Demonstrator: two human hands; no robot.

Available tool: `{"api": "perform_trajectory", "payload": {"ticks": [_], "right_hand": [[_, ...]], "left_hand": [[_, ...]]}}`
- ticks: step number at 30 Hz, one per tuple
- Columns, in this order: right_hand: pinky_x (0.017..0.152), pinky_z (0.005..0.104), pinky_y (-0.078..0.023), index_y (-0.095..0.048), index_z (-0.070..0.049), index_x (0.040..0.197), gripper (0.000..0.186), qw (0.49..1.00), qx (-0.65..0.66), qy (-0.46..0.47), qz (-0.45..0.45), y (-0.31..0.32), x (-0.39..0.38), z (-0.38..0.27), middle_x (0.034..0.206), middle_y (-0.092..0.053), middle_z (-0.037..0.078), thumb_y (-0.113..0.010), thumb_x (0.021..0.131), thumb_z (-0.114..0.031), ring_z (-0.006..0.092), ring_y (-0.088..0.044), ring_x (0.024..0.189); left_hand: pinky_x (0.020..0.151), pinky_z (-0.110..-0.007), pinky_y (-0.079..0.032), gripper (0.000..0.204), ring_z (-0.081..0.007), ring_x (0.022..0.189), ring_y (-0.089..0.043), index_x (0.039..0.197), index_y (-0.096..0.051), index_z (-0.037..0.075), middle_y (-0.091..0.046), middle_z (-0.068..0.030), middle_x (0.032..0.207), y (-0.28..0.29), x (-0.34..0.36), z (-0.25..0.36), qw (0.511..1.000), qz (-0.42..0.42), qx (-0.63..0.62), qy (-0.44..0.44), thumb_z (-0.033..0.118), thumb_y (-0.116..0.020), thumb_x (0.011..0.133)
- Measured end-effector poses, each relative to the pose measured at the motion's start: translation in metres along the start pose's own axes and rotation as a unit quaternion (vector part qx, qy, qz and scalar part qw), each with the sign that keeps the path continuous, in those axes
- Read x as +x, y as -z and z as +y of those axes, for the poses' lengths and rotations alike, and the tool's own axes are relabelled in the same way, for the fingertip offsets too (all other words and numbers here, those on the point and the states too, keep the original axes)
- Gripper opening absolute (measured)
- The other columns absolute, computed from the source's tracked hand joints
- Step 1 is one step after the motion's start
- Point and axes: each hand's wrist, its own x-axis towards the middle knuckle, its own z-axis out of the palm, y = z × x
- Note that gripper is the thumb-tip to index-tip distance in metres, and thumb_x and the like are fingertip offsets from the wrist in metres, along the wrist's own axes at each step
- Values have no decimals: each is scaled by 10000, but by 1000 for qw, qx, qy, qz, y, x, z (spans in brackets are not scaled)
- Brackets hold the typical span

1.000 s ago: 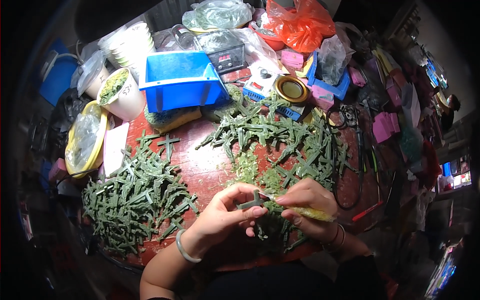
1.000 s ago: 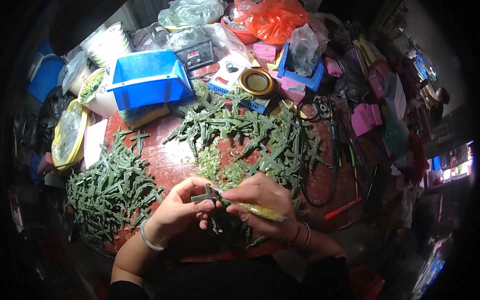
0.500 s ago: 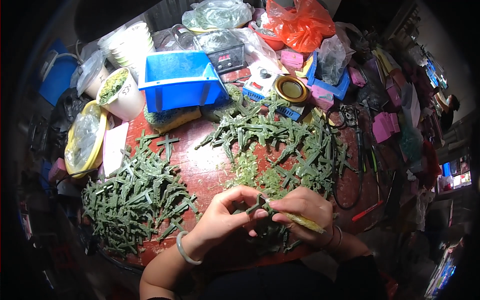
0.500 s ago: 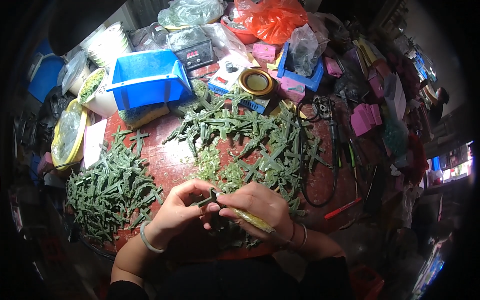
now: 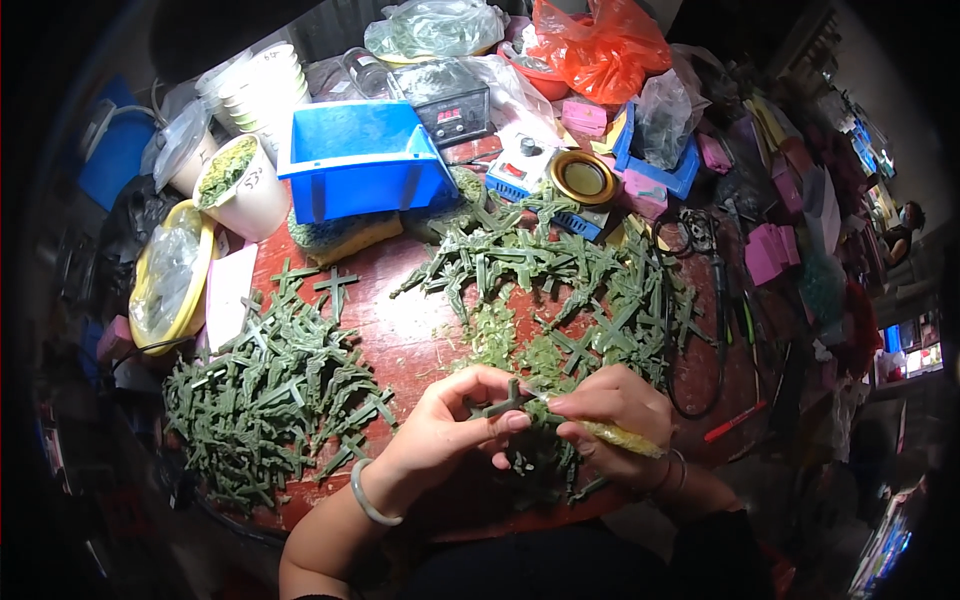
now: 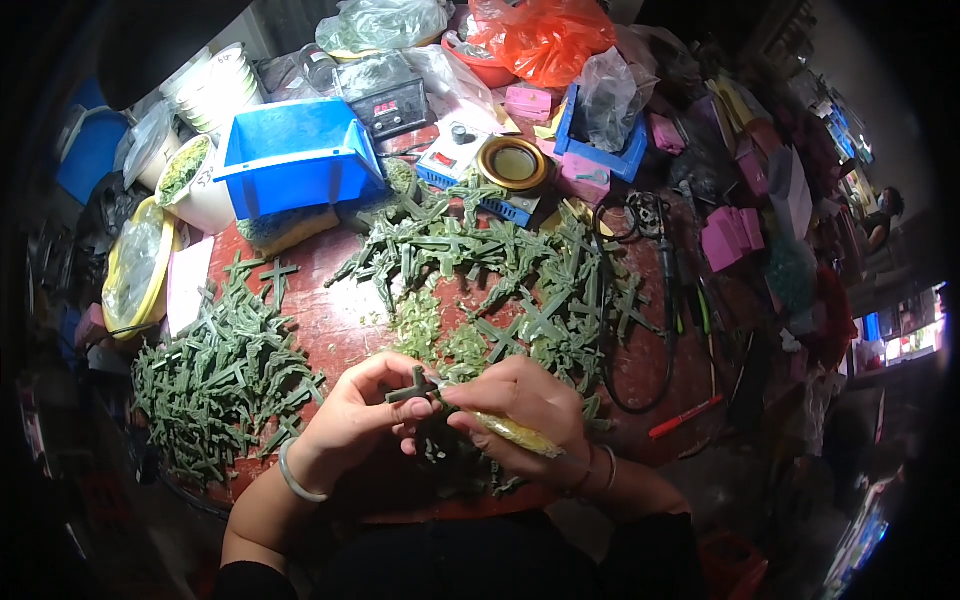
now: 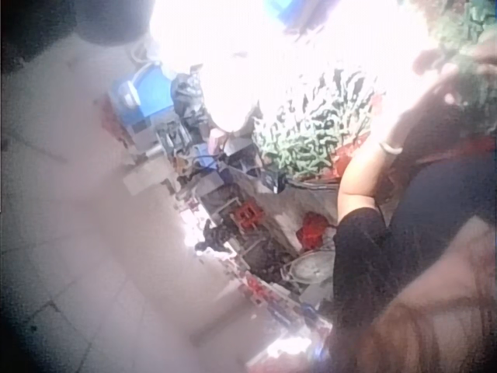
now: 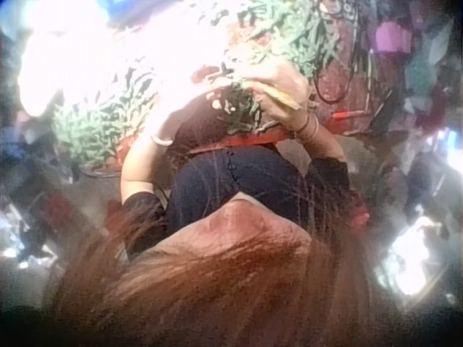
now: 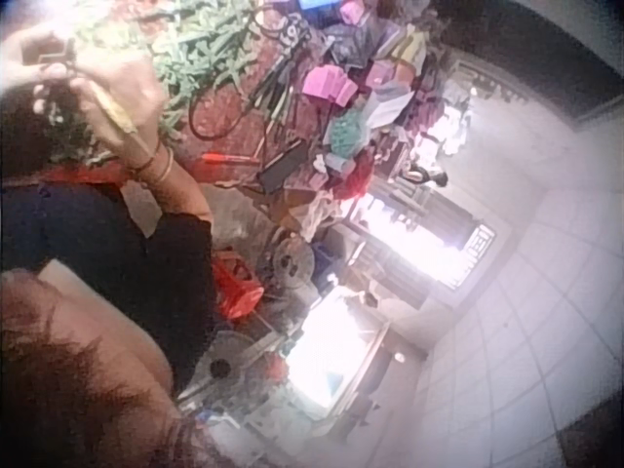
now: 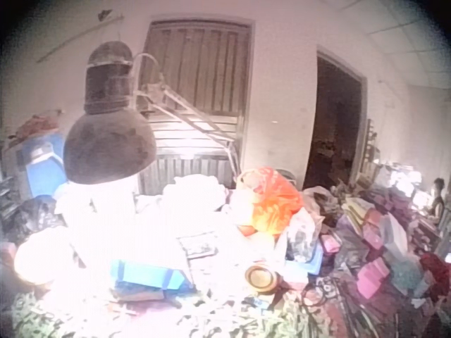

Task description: The person applies adhesive using a tube to small green plastic decorations shaped like crosses on a cluttered workbench.

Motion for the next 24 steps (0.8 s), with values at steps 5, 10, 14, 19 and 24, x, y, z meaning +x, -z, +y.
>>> {"api": "perform_trajectory", "payload": {"ticks": [5,10,14,19,24], "right_hand": [[649,310,-506,-700,-56,1026,211,1000,-6,-13,-14,-1,3,-5,890,-662,88,-757,824,-72,209,-633,756],[630,295,-508,-698,-49,1047,202,999,-16,-29,-16,2,3,-6,850,-674,94,-735,850,-74,204,-640,710],[625,268,-518,-689,-22,1069,179,991,76,-109,-23,6,-1,-1,863,-689,117,-682,916,-117,202,-677,705],[624,259,-517,-692,-11,1072,202,925,284,-252,30,5,-5,4,875,-699,117,-691,915,-138,191,-686,711],[590,283,-510,-679,-16,1067,248,998,38,18,-54,7,-2,-1,913,-706,90,-736,873,-159,197,-664,687]], "left_hand": [[580,-263,-584,262,-149,797,-658,1118,-571,-2,-647,-106,1024,-2,0,1,999,2,35,-5,-2,-691,886],[605,-272,-595,284,-165,871,-674,1145,-571,-10,-636,-106,1060,-4,0,1,998,14,66,-4,-19,-682,884],[620,-280,-600,280,-169,906,-674,1140,-583,-12,-639,-104,1055,0,-1,-1,999,-7,38,-2,-30,-679,878],[609,-273,-592,264,-154,842,-664,1128,-593,-6,-642,-98,1047,-2,-2,2,998,-18,53,-5,-28,-679,879],[553,-249,-561,261,-138,775,-652,1132,-594,19,-664,-87,1008,-2,1,2,1000,15,-9,10,8,-686,889]]}}
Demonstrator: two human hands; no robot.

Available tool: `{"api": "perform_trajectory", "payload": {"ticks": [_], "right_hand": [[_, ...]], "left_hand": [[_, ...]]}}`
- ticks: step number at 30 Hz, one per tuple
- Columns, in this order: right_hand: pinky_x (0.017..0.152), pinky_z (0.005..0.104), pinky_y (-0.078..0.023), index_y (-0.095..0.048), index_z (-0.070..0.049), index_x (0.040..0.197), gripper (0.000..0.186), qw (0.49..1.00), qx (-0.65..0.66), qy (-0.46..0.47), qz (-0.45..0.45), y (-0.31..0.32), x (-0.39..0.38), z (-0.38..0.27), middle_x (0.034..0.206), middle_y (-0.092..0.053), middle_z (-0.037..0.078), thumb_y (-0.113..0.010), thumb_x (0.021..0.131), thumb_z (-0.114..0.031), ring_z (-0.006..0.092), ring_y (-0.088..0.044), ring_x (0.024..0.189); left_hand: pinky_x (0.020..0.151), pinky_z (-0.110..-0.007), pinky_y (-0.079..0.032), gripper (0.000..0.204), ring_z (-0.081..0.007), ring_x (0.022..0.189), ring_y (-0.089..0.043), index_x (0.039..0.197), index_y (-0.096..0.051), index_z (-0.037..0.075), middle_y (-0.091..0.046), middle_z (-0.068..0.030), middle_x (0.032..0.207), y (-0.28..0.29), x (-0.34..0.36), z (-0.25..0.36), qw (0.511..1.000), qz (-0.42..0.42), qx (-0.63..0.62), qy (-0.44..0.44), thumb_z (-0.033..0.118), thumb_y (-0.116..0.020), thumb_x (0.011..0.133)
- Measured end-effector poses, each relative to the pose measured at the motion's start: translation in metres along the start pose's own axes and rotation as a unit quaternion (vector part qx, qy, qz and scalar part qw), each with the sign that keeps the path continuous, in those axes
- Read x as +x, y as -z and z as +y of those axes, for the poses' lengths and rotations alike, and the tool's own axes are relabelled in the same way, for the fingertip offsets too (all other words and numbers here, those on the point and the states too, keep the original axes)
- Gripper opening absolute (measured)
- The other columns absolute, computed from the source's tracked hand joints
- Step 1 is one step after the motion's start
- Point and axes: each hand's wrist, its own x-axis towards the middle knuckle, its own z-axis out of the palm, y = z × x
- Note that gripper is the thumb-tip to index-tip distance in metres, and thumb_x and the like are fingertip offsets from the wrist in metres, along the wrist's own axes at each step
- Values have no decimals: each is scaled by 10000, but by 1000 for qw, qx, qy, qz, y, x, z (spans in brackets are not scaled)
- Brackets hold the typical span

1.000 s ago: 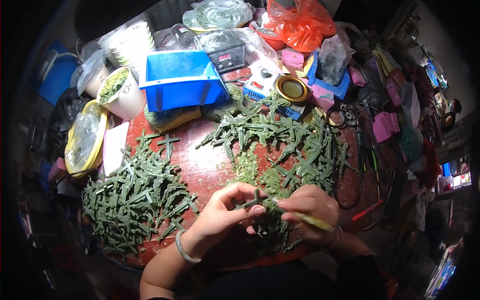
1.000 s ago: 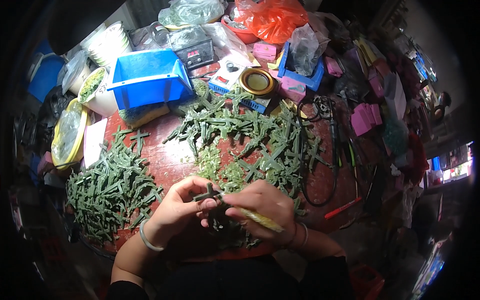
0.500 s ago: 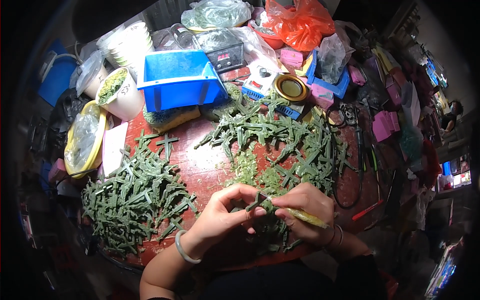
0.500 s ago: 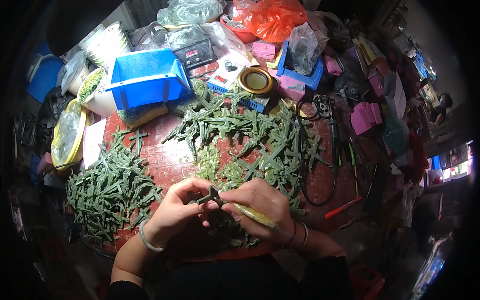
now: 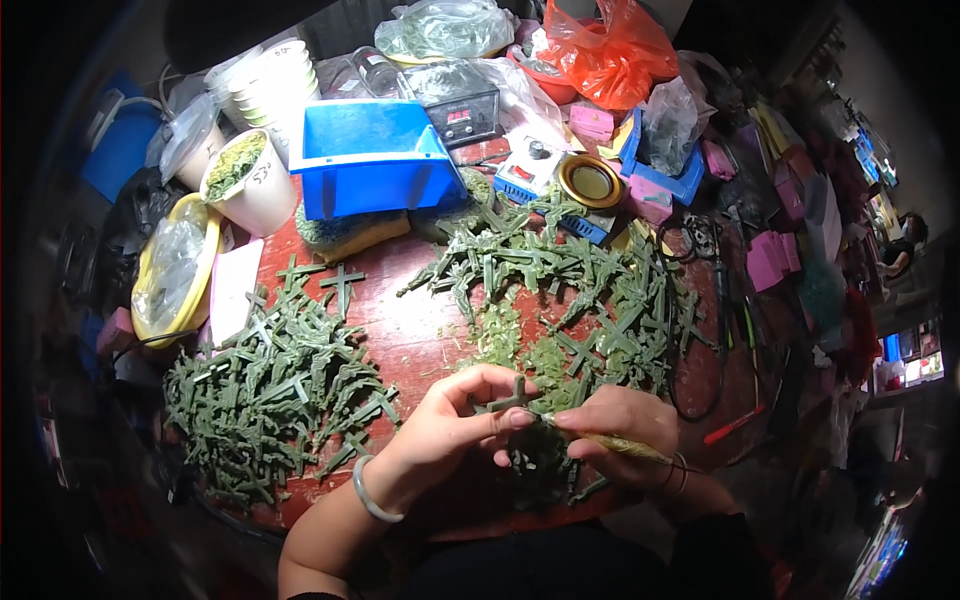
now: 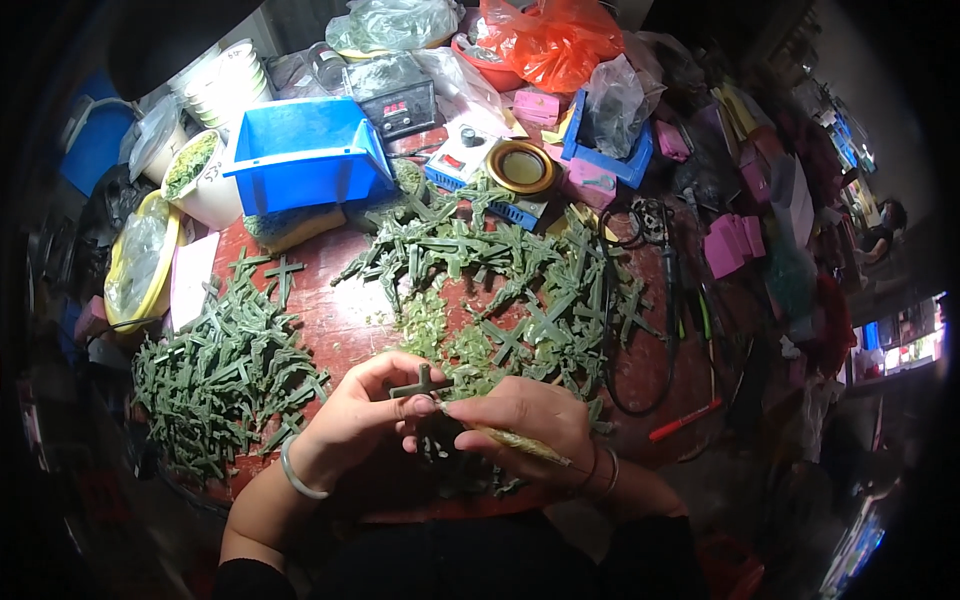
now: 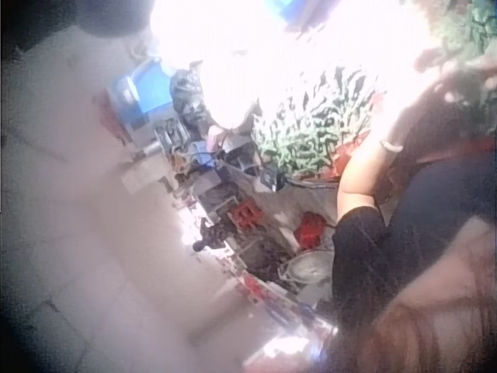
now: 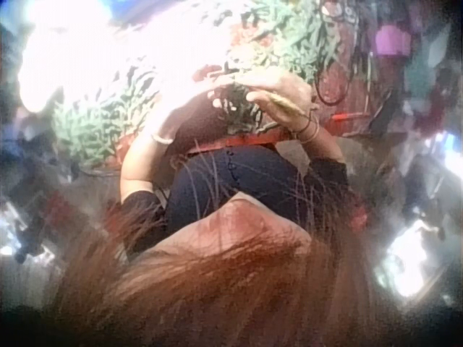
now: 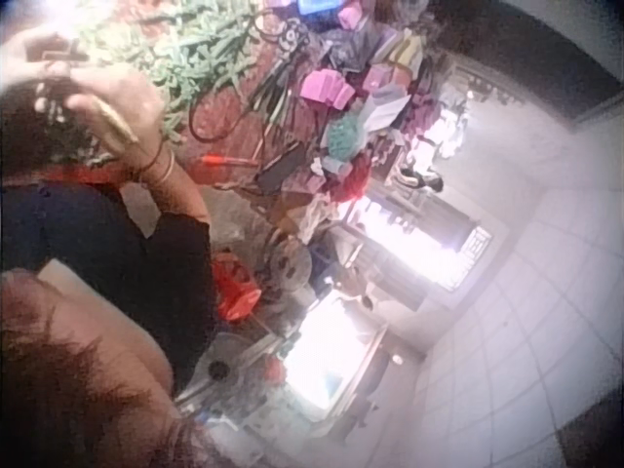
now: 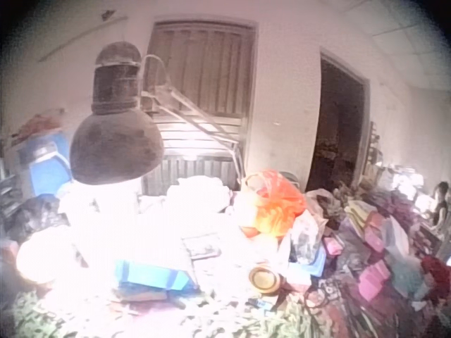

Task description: The person applies adhesive using a tube to small green plastic decorations shaped like crosses on a cluttered workbench.

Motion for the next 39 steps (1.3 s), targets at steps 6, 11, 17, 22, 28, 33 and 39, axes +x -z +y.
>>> {"api": "perform_trajectory", "payload": {"ticks": [6,11,17,22,28,33,39], "right_hand": [[589,301,-503,-671,-18,1078,256,998,-26,-29,59,-1,3,4,895,-699,104,-741,868,-147,211,-647,679],[622,295,-513,-671,-24,1090,252,998,-30,-43,22,-1,4,2,922,-705,101,-732,879,-146,216,-663,715],[662,300,-522,-672,-32,1103,257,987,82,-122,59,-2,-1,5,918,-703,114,-722,893,-171,212,-674,741],[654,290,-530,-674,-23,1092,237,997,13,-77,25,-3,2,4,911,-707,112,-702,911,-175,199,-692,755],[644,286,-525,-691,-16,1057,204,920,291,-260,34,3,-4,0,911,-709,119,-702,909,-154,187,-690,746],[653,288,-525,-683,-30,1081,221,989,63,-123,49,-1,2,4,920,-710,123,-711,901,-156,194,-682,738],[649,289,-525,-670,-43,1102,240,995,26,-88,44,-2,3,4,916,-706,123,-715,898,-161,201,-674,729]], "left_hand": [[546,-242,-553,275,-134,778,-653,1151,-585,29,-678,-101,989,2,-2,1,1000,-7,-2,28,24,-686,896],[548,-243,-555,272,-135,790,-654,1155,-585,31,-678,-100,990,0,-3,1,1000,-7,-10,27,35,-683,901],[555,-248,-557,268,-133,792,-654,1150,-586,29,-678,-96,988,1,-1,2,999,-14,2,29,31,-685,900],[559,-254,-558,258,-133,776,-650,1134,-586,21,-674,-91,980,1,-2,1,999,-21,23,8,22,-686,897],[559,-258,-556,229,-140,769,-650,1108,-582,18,-670,-104,991,6,2,-4,1000,2,10,-5,6,-675,899],[593,-242,-565,257,-101,798,-647,1141,-618,21,-668,-51,995,5,0,-1,999,-34,-6,20,43,-698,898],[570,-252,-569,225,-145,802,-659,1102,-591,2,-669,-105,1008,1,-1,0,999,-10,31,5,-4,-678,894]]}}
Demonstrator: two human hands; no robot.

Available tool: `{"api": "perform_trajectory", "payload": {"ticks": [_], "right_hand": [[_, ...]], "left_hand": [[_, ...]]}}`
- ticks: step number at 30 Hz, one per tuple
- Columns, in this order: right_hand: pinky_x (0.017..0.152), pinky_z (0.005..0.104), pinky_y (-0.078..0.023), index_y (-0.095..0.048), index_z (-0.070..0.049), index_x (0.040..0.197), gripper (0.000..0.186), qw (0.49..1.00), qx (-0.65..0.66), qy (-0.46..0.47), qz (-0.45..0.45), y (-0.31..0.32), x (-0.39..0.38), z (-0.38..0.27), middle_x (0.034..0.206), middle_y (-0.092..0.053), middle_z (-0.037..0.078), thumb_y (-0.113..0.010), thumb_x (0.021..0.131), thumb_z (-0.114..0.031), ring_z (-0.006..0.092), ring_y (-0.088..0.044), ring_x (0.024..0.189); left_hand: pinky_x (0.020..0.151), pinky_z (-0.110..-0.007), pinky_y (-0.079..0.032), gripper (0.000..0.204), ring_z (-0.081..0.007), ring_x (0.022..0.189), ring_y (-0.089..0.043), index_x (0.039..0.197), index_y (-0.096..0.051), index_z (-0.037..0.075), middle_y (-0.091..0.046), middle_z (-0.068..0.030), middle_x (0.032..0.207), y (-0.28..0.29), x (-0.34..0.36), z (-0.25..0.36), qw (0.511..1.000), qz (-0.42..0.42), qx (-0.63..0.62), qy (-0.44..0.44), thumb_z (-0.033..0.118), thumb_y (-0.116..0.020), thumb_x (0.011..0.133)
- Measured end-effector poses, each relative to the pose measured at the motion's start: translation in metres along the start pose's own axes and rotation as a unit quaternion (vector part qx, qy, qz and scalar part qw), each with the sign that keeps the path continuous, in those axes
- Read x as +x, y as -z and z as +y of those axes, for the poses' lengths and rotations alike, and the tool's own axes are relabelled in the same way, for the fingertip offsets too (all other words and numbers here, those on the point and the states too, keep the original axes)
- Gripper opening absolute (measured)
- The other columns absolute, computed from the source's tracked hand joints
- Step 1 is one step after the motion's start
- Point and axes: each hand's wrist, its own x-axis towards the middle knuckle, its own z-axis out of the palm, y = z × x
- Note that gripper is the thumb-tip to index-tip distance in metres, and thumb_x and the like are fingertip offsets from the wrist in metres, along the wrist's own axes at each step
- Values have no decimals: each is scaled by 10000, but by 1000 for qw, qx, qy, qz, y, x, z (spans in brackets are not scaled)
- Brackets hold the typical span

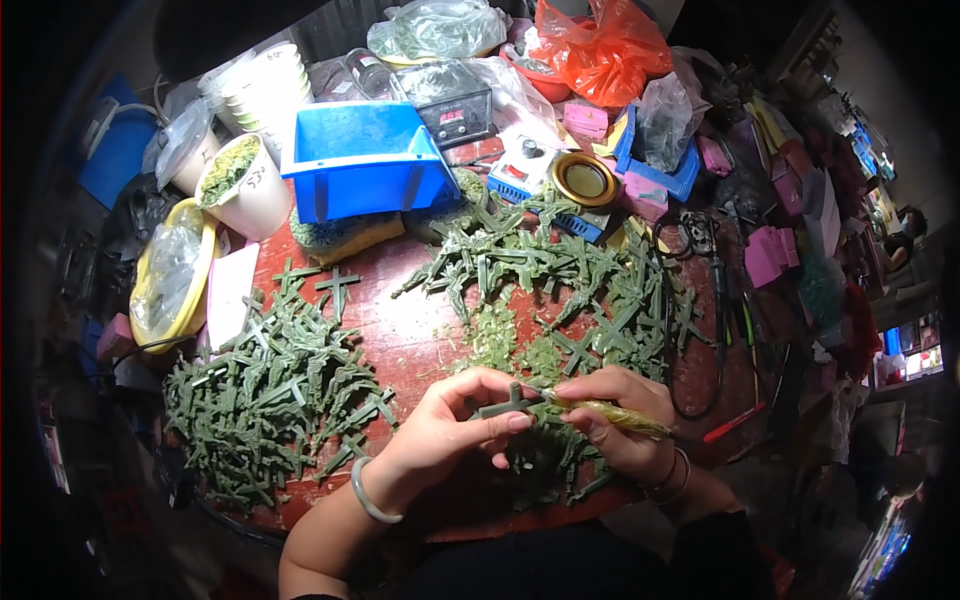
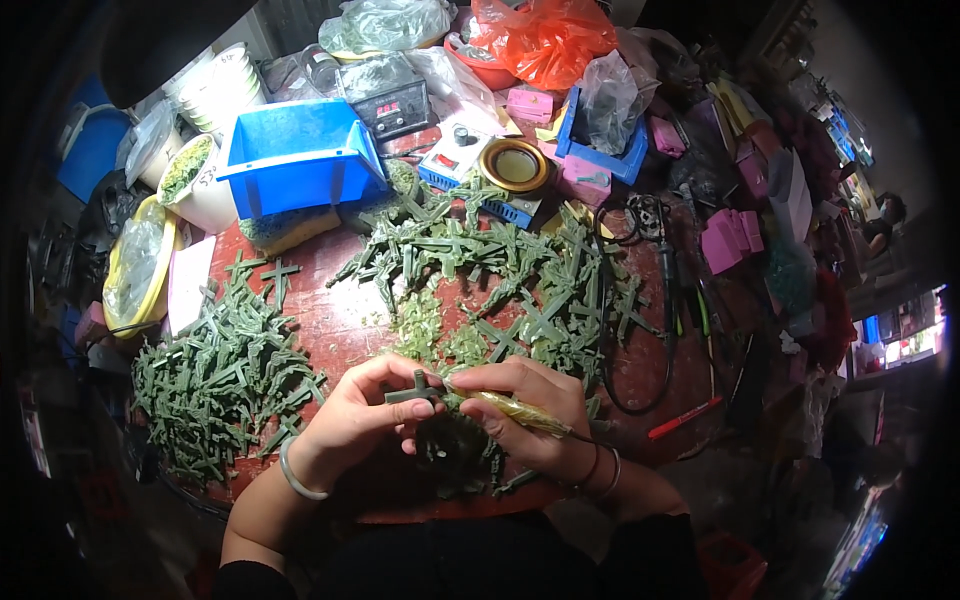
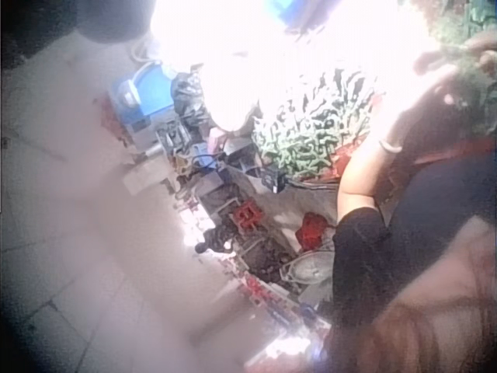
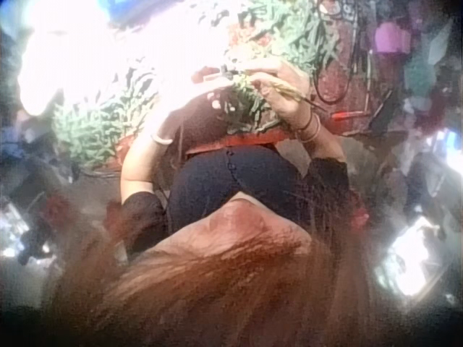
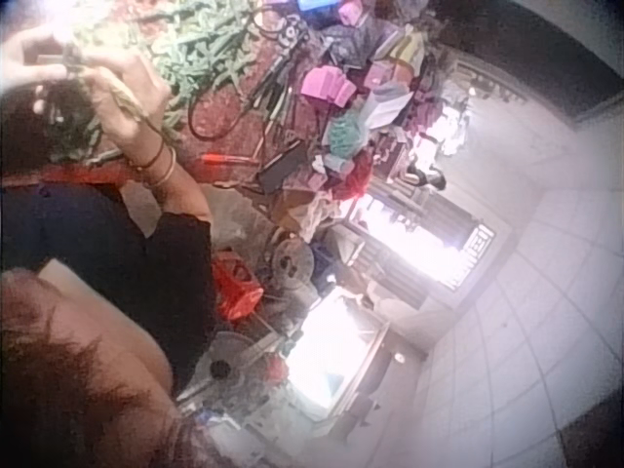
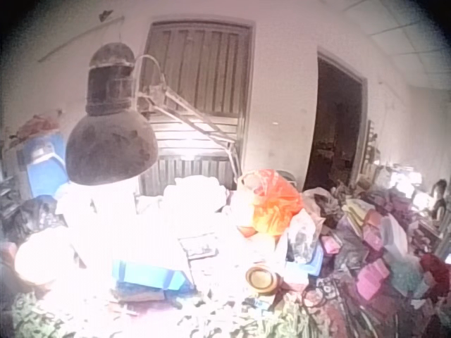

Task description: The person applies adhesive using a tube to small green plastic decorations shaped like crosses on a cluttered workbench.

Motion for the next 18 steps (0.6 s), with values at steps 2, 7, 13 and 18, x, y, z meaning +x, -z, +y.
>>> {"api": "perform_trajectory", "payload": {"ticks": [2,7,13,18], "right_hand": [[648,287,-524,-669,-42,1101,238,1000,-3,2,0,0,0,0,913,-704,124,-714,898,-158,197,-674,730],[621,284,-506,-671,-36,1113,252,1000,-7,6,0,-1,-1,-1,872,-689,114,-725,883,-124,177,-645,692],[610,288,-501,-680,-35,1100,241,1000,-11,20,-1,-1,1,-3,861,-683,105,-728,871,-88,181,-636,683],[615,293,-511,-681,-31,1093,232,999,-39,23,-12,-3,2,-6,863,-682,109,-723,869,-77,199,-652,696]], "left_hand": [[577,-252,-574,226,-144,812,-658,1101,-595,-3,-666,-100,1014,-3,0,1,1000,8,12,-10,-11,-680,891],[592,-250,-585,232,-138,830,-654,1102,-600,-9,-656,-89,1023,-4,0,0,998,17,43,-31,-24,-683,885],[588,-248,-581,237,-126,823,-649,1105,-600,-6,-654,-81,1016,-6,0,0,998,28,48,-43,-19,-689,885],[596,-243,-572,242,-113,819,-643,1105,-601,-3,-653,-76,1029,-7,-2,1,995,38,87,-40,17,-705,888]]}}
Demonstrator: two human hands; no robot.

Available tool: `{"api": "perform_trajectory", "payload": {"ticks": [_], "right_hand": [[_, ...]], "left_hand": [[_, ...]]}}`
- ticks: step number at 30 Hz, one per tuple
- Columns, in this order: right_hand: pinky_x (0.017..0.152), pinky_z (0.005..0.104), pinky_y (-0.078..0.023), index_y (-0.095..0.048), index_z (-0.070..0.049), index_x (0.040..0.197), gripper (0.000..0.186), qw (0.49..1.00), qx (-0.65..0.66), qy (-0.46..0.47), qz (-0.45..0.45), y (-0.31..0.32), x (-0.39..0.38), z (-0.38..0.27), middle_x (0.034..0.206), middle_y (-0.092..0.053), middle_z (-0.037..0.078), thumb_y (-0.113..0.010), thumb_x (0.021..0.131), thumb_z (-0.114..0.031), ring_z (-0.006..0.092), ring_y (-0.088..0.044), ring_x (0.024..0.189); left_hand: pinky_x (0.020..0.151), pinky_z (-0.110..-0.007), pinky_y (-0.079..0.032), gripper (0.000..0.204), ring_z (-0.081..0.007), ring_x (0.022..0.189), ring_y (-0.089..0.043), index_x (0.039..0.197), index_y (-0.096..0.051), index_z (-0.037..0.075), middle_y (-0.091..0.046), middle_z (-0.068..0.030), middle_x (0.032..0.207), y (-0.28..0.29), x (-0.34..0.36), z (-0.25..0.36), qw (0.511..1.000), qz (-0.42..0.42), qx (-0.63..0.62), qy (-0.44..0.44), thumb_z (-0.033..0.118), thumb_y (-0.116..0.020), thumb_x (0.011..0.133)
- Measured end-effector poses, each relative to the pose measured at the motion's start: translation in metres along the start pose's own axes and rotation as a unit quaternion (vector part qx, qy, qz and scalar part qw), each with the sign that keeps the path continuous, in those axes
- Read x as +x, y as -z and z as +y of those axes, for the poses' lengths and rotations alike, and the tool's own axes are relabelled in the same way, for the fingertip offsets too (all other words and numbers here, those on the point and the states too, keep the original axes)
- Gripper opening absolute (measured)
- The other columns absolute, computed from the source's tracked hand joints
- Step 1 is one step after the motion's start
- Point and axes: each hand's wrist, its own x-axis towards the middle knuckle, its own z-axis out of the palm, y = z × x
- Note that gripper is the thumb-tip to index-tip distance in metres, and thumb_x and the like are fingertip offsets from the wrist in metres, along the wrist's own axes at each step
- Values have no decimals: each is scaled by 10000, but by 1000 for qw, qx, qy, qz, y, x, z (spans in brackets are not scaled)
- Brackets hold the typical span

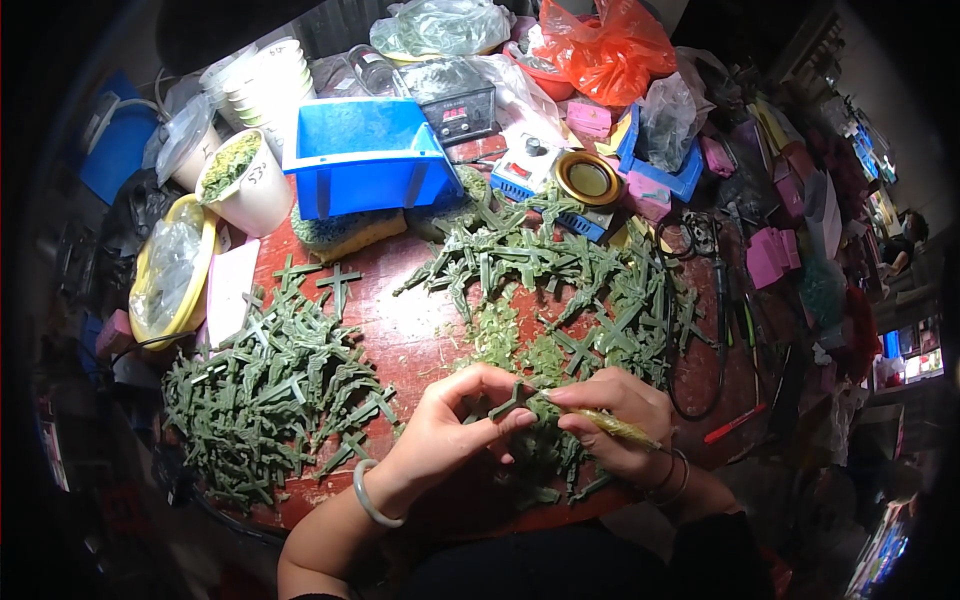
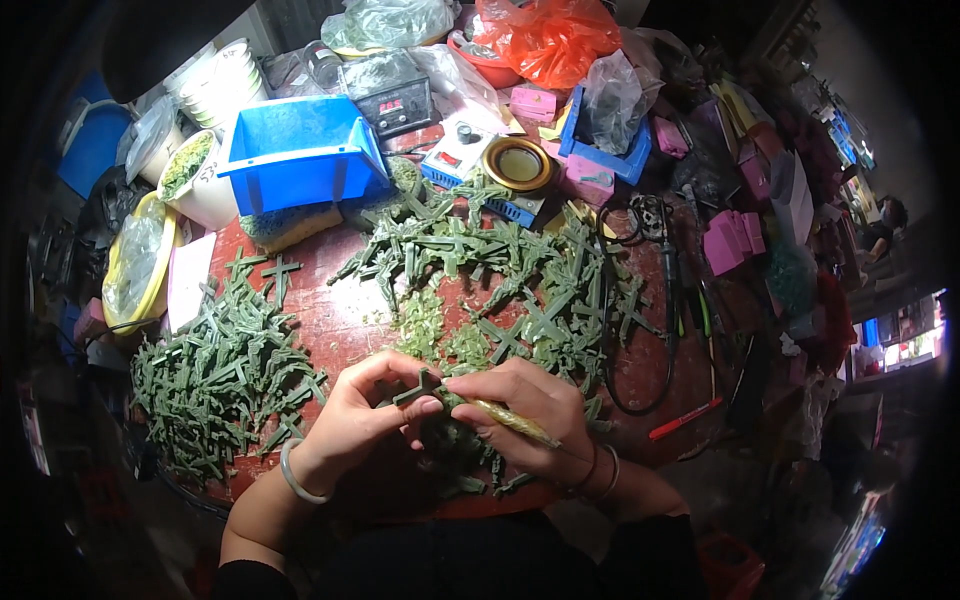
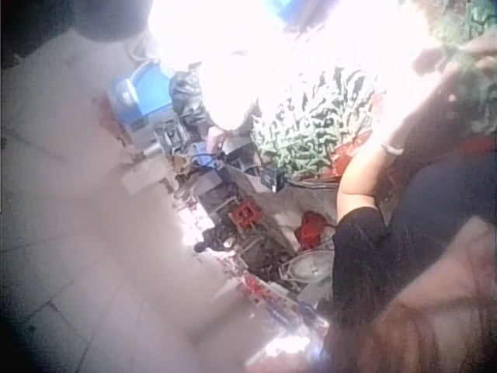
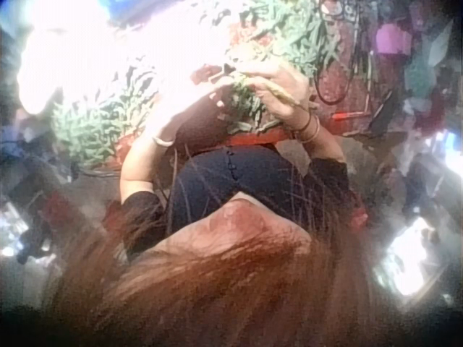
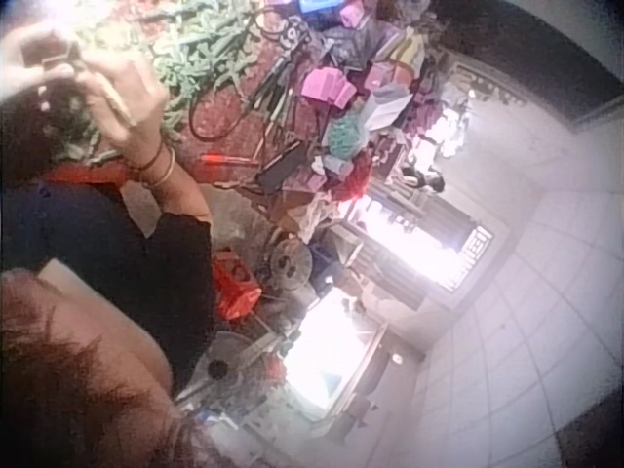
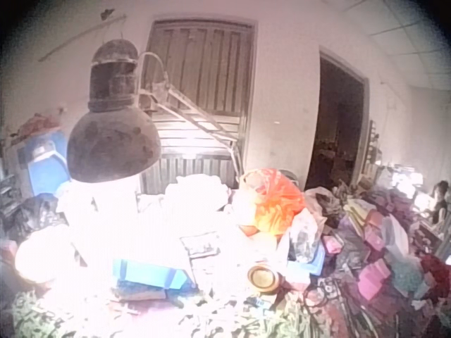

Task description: The person applies adhesive using a tube to small green plastic decorations shaped like crosses on a cluttered workbench.

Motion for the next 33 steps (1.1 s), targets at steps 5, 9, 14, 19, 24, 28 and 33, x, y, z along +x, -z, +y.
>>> {"api": "perform_trajectory", "payload": {"ticks": [5,9,14,19,24,28,33], "right_hand": [[639,269,-534,-666,-1,1090,193,998,40,-55,-12,1,-4,4,866,-681,105,-674,916,-82,175,-682,763],[661,229,-554,-602,57,1114,222,926,286,-248,-16,0,-4,1,912,-685,119,-604,972,-114,123,-675,800],[677,235,-566,-577,75,1133,226,911,353,-214,-2,-1,-10,2,941,-678,135,-603,964,-73,126,-677,819],[702,280,-563,-615,30,1104,293,999,41,-33,-16,1,-6,6,938,-692,129,-734,890,-131,174,-694,818],[674,296,-548,-667,-41,1106,294,1000,21,-19,-4,-1,-4,-2,920,-701,117,-771,849,-137,213,-700,789],[666,294,-544,-667,-41,1095,284,1000,14,-18,-5,-1,-4,-1,911,-698,113,-769,854,-152,211,-696,777],[647,292,-538,-667,-45,1086,277,999,17,-25,-12,0,-4,2,898,-694,107,-767,857,-166,206,-690,753]], "left_hand": [[596,-243,-569,243,-113,809,-642,1085,-597,-3,-654,-74,1026,-1,1,-2,999,13,30,-20,28,-721,878],[588,-249,-567,251,-129,785,-650,1086,-589,10,-658,-89,1018,1,1,-2,1000,3,-19,0,19,-722,872],[564,-249,-558,240,-138,730,-645,1093,-575,17,-666,-106,1001,7,4,-1,995,-17,-94,36,11,-695,885],[577,-241,-562,246,-101,717,-622,1114,-608,16,-654,-64,972,8,2,-2,992,-24,-112,46,71,-710,896],[575,-243,-565,235,-96,740,-632,1105,-611,18,-655,-57,978,8,3,-3,994,-38,-96,44,56,-709,895],[593,-241,-575,238,-95,777,-640,1107,-611,14,-656,-50,981,6,3,-5,995,-39,-86,29,56,-710,895],[590,-261,-594,219,-137,820,-659,1097,-606,-14,-659,-90,1036,3,2,-2,1000,-23,17,4,43,-692,904]]}}
